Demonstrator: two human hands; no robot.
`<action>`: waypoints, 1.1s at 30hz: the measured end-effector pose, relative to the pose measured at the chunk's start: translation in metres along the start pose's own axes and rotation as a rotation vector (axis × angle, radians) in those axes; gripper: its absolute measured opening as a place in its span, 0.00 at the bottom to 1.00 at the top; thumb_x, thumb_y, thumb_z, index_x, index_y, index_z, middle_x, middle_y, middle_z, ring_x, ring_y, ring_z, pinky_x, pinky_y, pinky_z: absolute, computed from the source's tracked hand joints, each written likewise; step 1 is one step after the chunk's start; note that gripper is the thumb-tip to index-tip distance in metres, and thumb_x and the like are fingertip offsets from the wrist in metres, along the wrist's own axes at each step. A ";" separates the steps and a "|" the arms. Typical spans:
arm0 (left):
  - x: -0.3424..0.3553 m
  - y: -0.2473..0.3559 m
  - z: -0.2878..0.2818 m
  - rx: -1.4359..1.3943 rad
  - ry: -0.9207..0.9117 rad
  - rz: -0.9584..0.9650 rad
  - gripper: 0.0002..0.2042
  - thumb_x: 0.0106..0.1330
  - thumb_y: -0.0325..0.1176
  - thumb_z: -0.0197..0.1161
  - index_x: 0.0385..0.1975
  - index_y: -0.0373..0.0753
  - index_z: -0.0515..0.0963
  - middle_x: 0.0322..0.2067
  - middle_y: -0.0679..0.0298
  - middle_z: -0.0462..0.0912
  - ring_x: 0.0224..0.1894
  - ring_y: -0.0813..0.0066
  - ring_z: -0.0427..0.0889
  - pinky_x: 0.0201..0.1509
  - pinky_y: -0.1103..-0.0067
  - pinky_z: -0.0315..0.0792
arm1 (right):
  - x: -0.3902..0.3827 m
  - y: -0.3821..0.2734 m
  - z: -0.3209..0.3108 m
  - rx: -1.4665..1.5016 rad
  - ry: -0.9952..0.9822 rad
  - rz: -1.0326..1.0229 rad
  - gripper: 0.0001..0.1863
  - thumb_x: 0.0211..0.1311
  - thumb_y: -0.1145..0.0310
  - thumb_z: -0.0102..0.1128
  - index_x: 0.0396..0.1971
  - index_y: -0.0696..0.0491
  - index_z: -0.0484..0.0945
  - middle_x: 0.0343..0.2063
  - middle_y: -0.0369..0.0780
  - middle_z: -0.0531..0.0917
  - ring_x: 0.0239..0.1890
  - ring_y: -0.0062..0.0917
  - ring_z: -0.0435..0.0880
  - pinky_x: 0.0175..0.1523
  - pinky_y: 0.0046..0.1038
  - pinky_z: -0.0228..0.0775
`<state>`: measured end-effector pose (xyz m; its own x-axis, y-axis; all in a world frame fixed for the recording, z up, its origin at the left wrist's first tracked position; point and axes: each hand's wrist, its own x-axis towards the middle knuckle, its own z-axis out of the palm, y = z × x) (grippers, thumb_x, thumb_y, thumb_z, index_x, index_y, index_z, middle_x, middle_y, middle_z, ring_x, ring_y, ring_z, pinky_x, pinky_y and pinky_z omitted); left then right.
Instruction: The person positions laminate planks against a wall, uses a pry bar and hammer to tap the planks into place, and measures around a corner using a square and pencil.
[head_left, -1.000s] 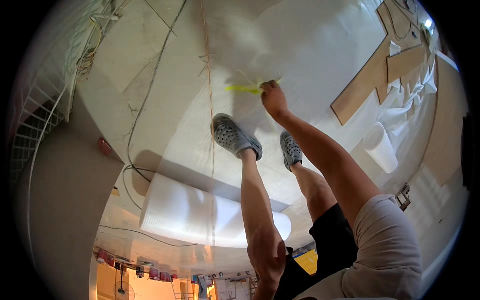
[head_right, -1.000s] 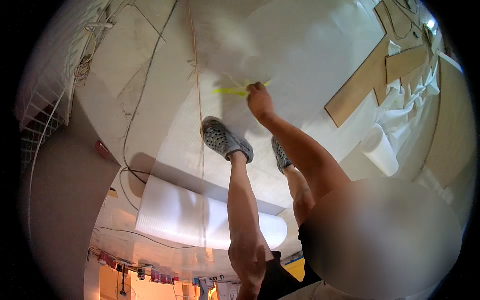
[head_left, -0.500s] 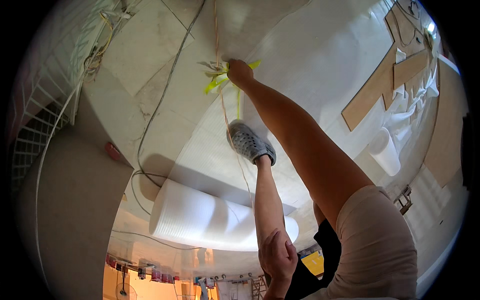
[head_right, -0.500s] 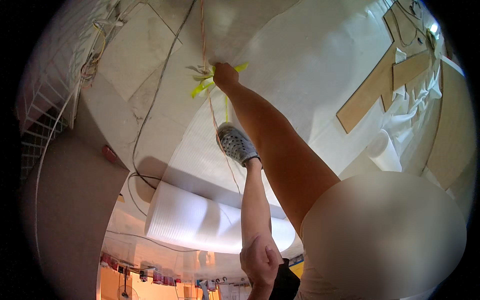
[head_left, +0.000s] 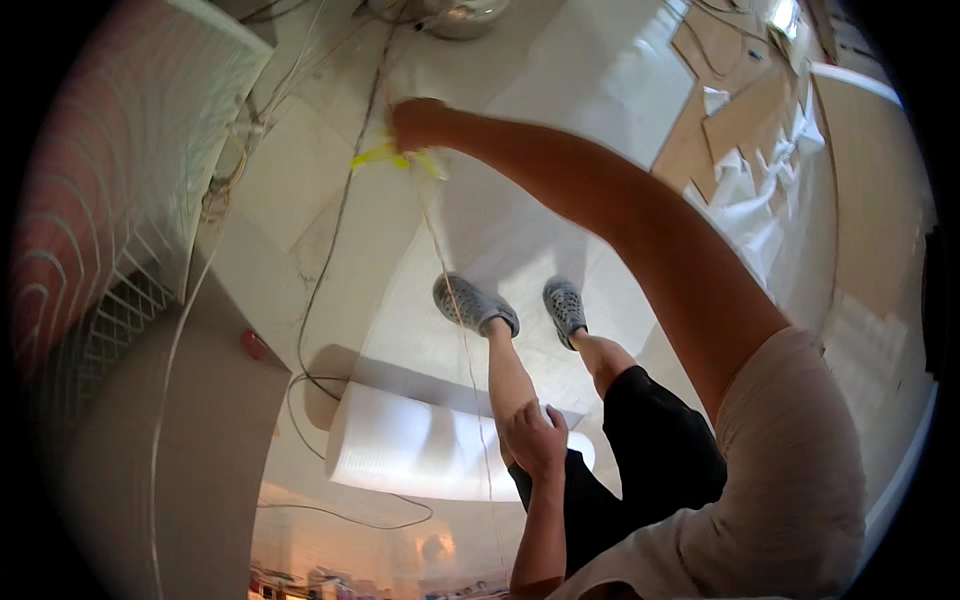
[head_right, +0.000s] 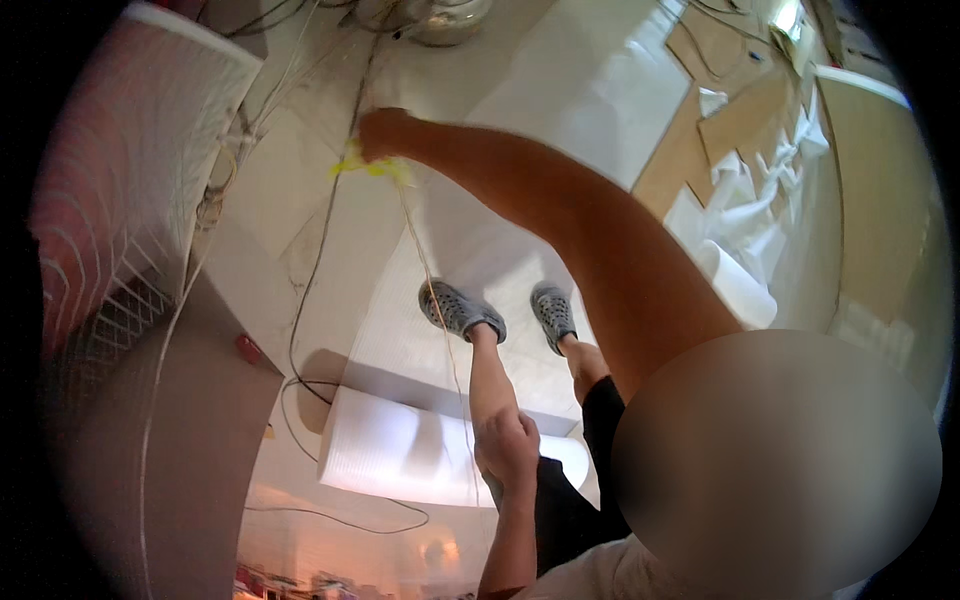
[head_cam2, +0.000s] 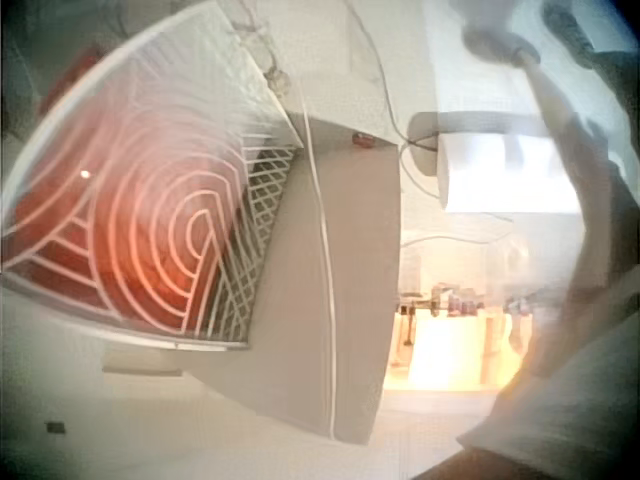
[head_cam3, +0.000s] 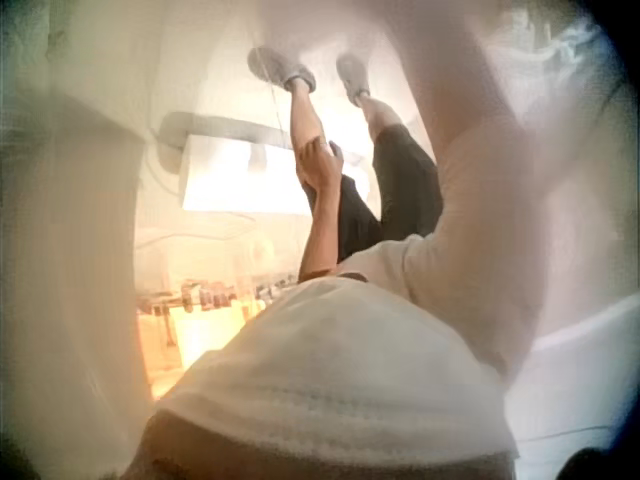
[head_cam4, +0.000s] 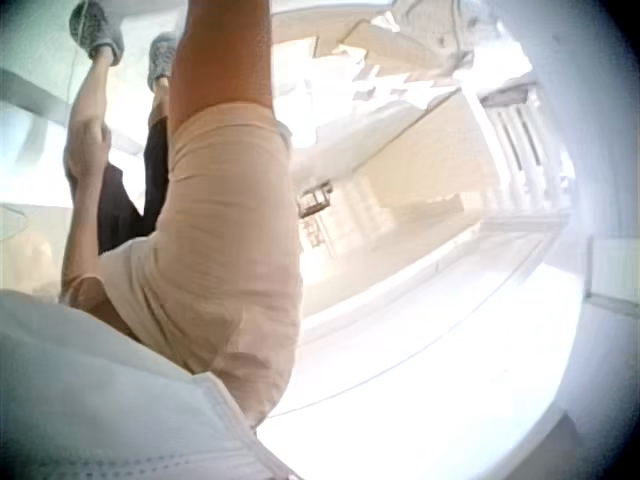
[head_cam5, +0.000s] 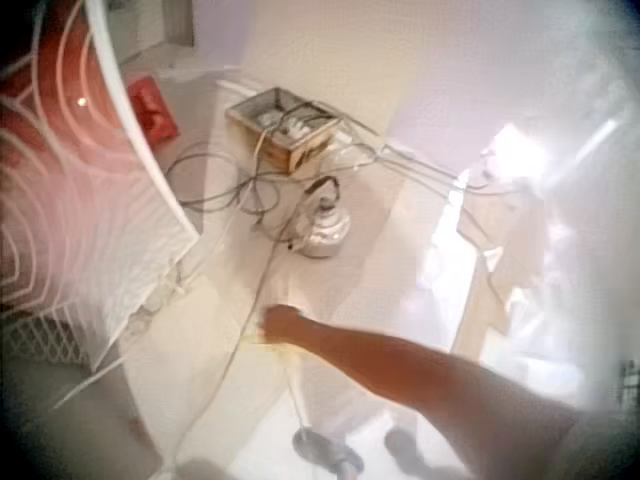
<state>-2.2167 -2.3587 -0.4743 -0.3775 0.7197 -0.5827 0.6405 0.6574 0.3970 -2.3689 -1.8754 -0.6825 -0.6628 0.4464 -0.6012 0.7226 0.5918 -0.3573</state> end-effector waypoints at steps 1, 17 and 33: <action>0.003 -0.002 -0.002 0.022 -0.003 0.024 0.07 0.60 0.32 0.61 0.25 0.36 0.78 0.27 0.53 0.82 0.34 0.50 0.81 0.40 0.60 0.75 | 0.031 -0.015 -0.044 -0.009 -0.118 -0.134 0.17 0.48 0.58 0.65 0.35 0.53 0.85 0.34 0.43 0.86 0.42 0.39 0.84 0.44 0.45 0.75; -0.004 -0.043 -0.027 -0.075 -0.122 0.283 0.10 0.64 0.32 0.56 0.39 0.35 0.81 0.42 0.53 0.84 0.50 0.50 0.78 0.59 0.61 0.69 | -0.575 0.152 0.125 0.291 0.102 0.778 0.08 0.53 0.73 0.55 0.28 0.60 0.82 0.33 0.53 0.84 0.36 0.50 0.83 0.39 0.47 0.73; 0.035 -0.106 -0.197 0.518 -0.504 0.317 0.15 0.69 0.41 0.54 0.38 0.36 0.81 0.40 0.49 0.85 0.41 0.48 0.84 0.48 0.61 0.78 | -0.790 0.070 0.095 1.554 0.432 0.938 0.15 0.64 0.64 0.54 0.39 0.60 0.80 0.28 0.43 0.84 0.27 0.27 0.83 0.33 0.30 0.77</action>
<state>-2.4296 -2.3589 -0.3969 0.1443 0.5857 -0.7976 0.9437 0.1611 0.2891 -1.7761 -2.2502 -0.3003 0.1891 0.4878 -0.8522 0.1792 -0.8705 -0.4584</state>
